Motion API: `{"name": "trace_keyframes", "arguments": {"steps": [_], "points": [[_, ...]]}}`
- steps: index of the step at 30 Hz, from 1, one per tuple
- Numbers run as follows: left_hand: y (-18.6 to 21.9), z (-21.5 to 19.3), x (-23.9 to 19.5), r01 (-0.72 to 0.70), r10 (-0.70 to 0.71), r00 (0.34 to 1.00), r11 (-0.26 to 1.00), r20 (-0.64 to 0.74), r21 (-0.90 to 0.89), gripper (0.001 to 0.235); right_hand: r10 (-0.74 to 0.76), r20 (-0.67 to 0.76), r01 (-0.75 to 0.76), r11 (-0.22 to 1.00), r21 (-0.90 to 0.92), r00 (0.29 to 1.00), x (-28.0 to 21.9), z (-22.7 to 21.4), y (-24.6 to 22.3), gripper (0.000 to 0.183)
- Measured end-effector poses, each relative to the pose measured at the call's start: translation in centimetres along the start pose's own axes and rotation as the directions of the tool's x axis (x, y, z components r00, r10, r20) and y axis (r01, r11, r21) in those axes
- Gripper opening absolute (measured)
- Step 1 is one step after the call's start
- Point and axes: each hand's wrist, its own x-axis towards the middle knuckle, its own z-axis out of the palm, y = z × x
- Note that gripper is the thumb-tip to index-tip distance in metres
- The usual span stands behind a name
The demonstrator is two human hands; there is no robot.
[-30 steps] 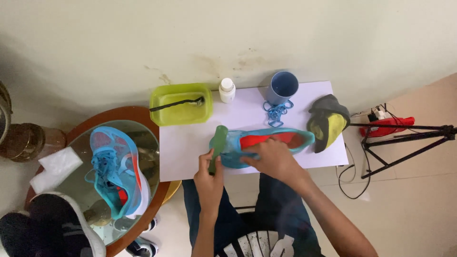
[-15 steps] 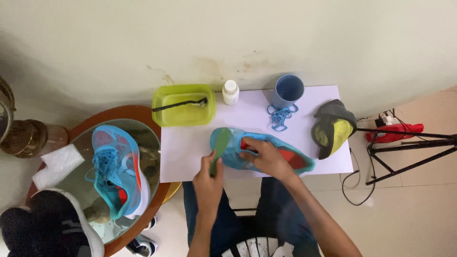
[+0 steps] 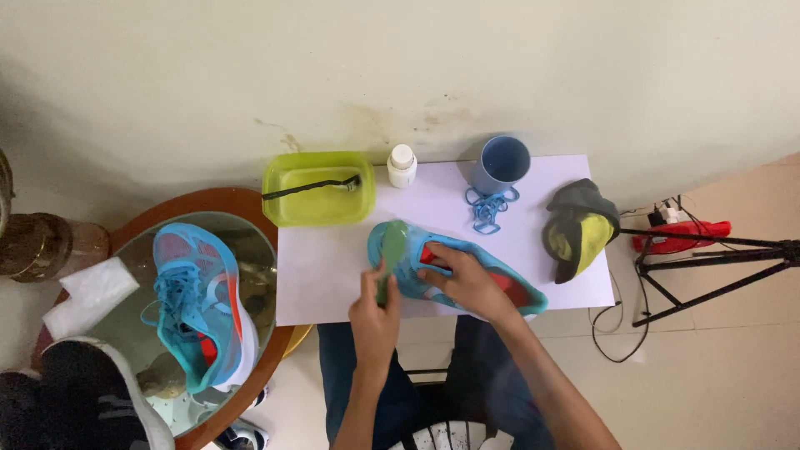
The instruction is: The person cleans a blue and orange sneaker using a green brush and a yellow cloth. They scrub the shoe's surface and then wipe it with the cloth.
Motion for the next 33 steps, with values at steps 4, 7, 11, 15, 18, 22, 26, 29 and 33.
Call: {"name": "trace_keyframes", "arguments": {"steps": [4, 7, 11, 15, 18, 22, 26, 29, 33], "points": [[-1.4, -1.7, -2.7, 0.042, -0.046, 0.998, 0.996, 0.051, 0.084, 0.018, 0.035, -0.010, -0.035, 0.999, 0.004, 0.999, 0.2, -0.2, 0.1, 0.018], [-1.8, -2.6, -1.6, -0.004, 0.002, 1.000, 0.993, 0.016, 0.116, 0.014, 0.134, 0.002, -0.134, 0.987, 0.089, 0.991, 0.1, -0.1, 0.7, 0.013], [-1.5, -0.3, 0.0, 0.003, -0.002, 1.000, 0.999, -0.023, 0.047, 0.017, 0.099, 0.019, -0.100, 0.992, 0.080, 0.995, 0.1, 0.0, 1.0, 0.012], [-1.0, -1.6, -3.2, 0.031, -0.038, 0.997, 0.995, 0.069, 0.092, 0.019, 0.227, 0.003, -0.226, 0.968, 0.111, 0.974, -0.2, -0.1, -0.6, 0.009], [-2.0, -3.4, -3.2, 0.078, -0.089, 0.994, 0.986, 0.067, 0.145, 0.015, 0.025, -0.003, -0.025, 0.998, 0.056, 1.000, 0.1, -0.1, 0.8, 0.016], [-0.7, -2.8, -0.9, 0.012, -0.002, 0.996, 0.993, -0.087, 0.117, 0.011, 0.141, -0.004, -0.140, 0.987, 0.081, 0.990, 0.1, 0.1, 0.6, 0.017], [-0.7, -3.2, -2.8, 0.036, -0.043, 0.998, 0.992, 0.055, 0.123, 0.014, 0.078, 0.004, -0.078, 0.991, 0.111, 0.997, 0.2, -0.3, -0.2, 0.012], [-0.5, -4.8, -2.1, 0.038, -0.051, 0.997, 0.982, 0.065, 0.185, 0.014, 0.075, 0.010, -0.076, 0.994, 0.084, 0.997, 0.0, -0.3, -0.4, 0.015], [0.2, -4.2, 1.0, -0.020, 0.021, 1.000, 0.997, -0.005, 0.079, 0.010, 0.108, -0.010, -0.106, 0.986, 0.126, 0.994, -0.1, -0.1, -1.0, 0.020]]}}
